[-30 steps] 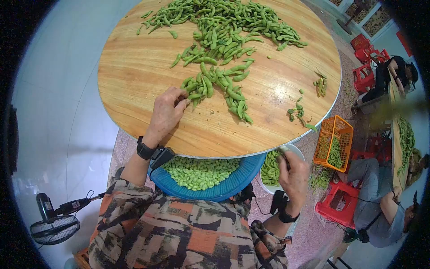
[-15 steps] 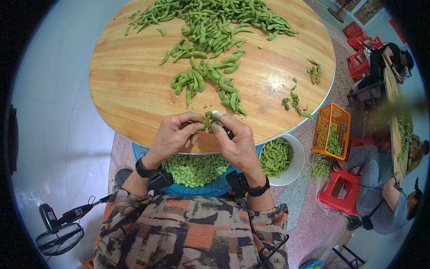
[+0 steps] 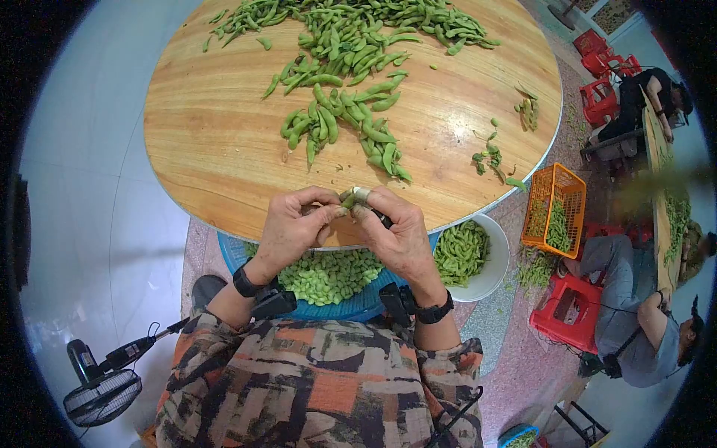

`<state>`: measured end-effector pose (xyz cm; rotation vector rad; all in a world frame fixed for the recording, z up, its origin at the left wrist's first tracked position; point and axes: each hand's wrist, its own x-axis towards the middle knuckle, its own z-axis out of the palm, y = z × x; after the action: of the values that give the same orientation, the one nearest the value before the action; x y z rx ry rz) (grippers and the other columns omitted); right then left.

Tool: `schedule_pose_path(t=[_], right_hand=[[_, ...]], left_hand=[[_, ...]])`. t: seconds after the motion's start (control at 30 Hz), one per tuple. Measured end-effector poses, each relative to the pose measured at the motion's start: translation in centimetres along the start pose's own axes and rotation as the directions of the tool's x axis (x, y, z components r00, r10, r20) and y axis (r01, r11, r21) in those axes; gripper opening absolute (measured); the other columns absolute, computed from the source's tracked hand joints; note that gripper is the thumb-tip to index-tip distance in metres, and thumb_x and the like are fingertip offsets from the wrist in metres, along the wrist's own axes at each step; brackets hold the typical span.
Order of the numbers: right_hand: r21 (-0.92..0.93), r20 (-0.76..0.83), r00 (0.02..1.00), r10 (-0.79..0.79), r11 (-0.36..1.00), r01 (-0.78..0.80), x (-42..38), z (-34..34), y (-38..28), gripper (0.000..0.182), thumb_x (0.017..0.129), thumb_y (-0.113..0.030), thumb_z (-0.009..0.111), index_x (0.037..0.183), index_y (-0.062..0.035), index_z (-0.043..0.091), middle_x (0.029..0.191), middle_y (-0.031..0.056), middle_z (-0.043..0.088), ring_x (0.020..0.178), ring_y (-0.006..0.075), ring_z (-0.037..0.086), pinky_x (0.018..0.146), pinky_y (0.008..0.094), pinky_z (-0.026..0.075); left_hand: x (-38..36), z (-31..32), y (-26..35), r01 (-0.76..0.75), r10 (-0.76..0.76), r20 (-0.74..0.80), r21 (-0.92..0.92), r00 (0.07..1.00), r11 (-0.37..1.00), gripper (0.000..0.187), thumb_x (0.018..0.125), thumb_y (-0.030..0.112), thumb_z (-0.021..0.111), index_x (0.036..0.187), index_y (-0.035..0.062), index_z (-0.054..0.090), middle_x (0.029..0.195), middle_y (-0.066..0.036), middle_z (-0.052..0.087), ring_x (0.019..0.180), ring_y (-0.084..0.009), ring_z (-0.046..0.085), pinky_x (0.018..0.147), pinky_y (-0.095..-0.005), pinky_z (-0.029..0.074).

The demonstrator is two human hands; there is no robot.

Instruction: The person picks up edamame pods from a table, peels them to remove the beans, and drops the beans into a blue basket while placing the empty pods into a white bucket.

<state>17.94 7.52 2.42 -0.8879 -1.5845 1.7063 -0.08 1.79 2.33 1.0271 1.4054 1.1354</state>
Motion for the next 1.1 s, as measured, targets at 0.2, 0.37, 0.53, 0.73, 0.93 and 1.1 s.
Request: schedule_pose_path(t=[0.2, 0.37, 0.53, 0.73, 0.93, 1.1], right_hand=[[0.49, 0.223, 0.956, 0.19, 0.826, -0.278, -0.3, -1.5, 0.0, 0.019, 0.097, -0.003, 0.055, 0.112, 0.0018, 0.066, 0.076, -0.0031, 0.054, 0.054, 0.0024, 0.041, 0.046, 0.0181, 0.031], [0.26, 0.045, 0.977, 0.208, 0.942, -0.213, -1.2, -0.3, -0.2, 0.019, 0.096, -0.006, 0.055, 0.111, 0.0015, 0.065, 0.073, -0.0033, 0.055, 0.054, 0.0029, 0.044, 0.048, 0.0188, 0.035], [-0.194, -0.102, 0.992, -0.074, 0.979, 0.053, -1.3, 0.5, 0.5, 0.019, 0.089, -0.001, 0.058, 0.106, 0.0042, 0.064, 0.076, 0.0069, 0.058, 0.065, 0.0119, 0.054, 0.055, 0.0254, 0.042], [-0.599, -0.164, 0.89, -0.426, 0.76, 0.253, -1.5, 2.2, -1.4, 0.021, 0.083, 0.005, 0.061, 0.104, 0.0039, 0.063, 0.081, 0.0147, 0.056, 0.068, 0.0293, 0.06, 0.06, 0.0342, 0.048], [-0.618, -0.185, 0.852, -0.49, 0.732, 0.287, -1.3, 2.6, -1.1, 0.022, 0.083, 0.005, 0.06, 0.104, 0.0028, 0.064, 0.083, 0.0161, 0.056, 0.07, 0.0326, 0.061, 0.062, 0.0364, 0.049], [-0.147, -0.209, 0.977, -0.044, 0.989, 0.013, -1.7, -0.5, -1.1, 0.024, 0.092, -0.004, 0.06, 0.115, 0.0038, 0.063, 0.082, 0.0037, 0.061, 0.064, 0.0082, 0.05, 0.054, 0.0258, 0.043]], left_hand=[[0.6, -0.6, -1.3, 0.39, -0.151, 0.411, -0.591, 0.899, 0.706, 0.012, 0.091, 0.012, 0.067, 0.094, 0.0008, 0.063, 0.078, -0.006, 0.066, 0.049, -0.0066, 0.052, 0.042, -0.0191, 0.037], [0.4, 0.3, -0.8, 0.266, -0.129, 0.333, -0.406, 0.934, 0.874, 0.014, 0.092, 0.014, 0.067, 0.096, 0.0024, 0.061, 0.079, -0.007, 0.065, 0.053, -0.0076, 0.056, 0.043, -0.0195, 0.038], [-0.1, 1.0, 0.3, -0.2, 0.166, 0.137, 0.286, 0.977, 0.937, 0.017, 0.096, 0.012, 0.06, 0.106, -0.0018, 0.059, 0.08, -0.002, 0.061, 0.061, -0.0055, 0.055, 0.051, -0.0211, 0.042], [0.2, 1.0, -0.9, -0.171, 0.153, 0.137, 0.129, 0.979, 0.977, 0.022, 0.097, 0.005, 0.053, 0.117, -0.0027, 0.058, 0.084, -0.001, 0.063, 0.068, -0.0083, 0.059, 0.059, -0.0242, 0.048], [-0.2, 3.2, -0.2, 0.222, -0.148, 0.168, -0.658, 0.975, 0.72, 0.024, 0.099, 0.009, 0.053, 0.119, -0.0012, 0.06, 0.097, -0.005, 0.067, 0.069, -0.0061, 0.058, 0.056, -0.0207, 0.048], [0.1, 0.4, -0.6, 0.239, -0.144, 0.311, -0.293, 0.939, 0.926, 0.019, 0.097, 0.015, 0.06, 0.108, -0.0002, 0.064, 0.088, -0.005, 0.067, 0.062, -0.0052, 0.056, 0.05, -0.0174, 0.042]])
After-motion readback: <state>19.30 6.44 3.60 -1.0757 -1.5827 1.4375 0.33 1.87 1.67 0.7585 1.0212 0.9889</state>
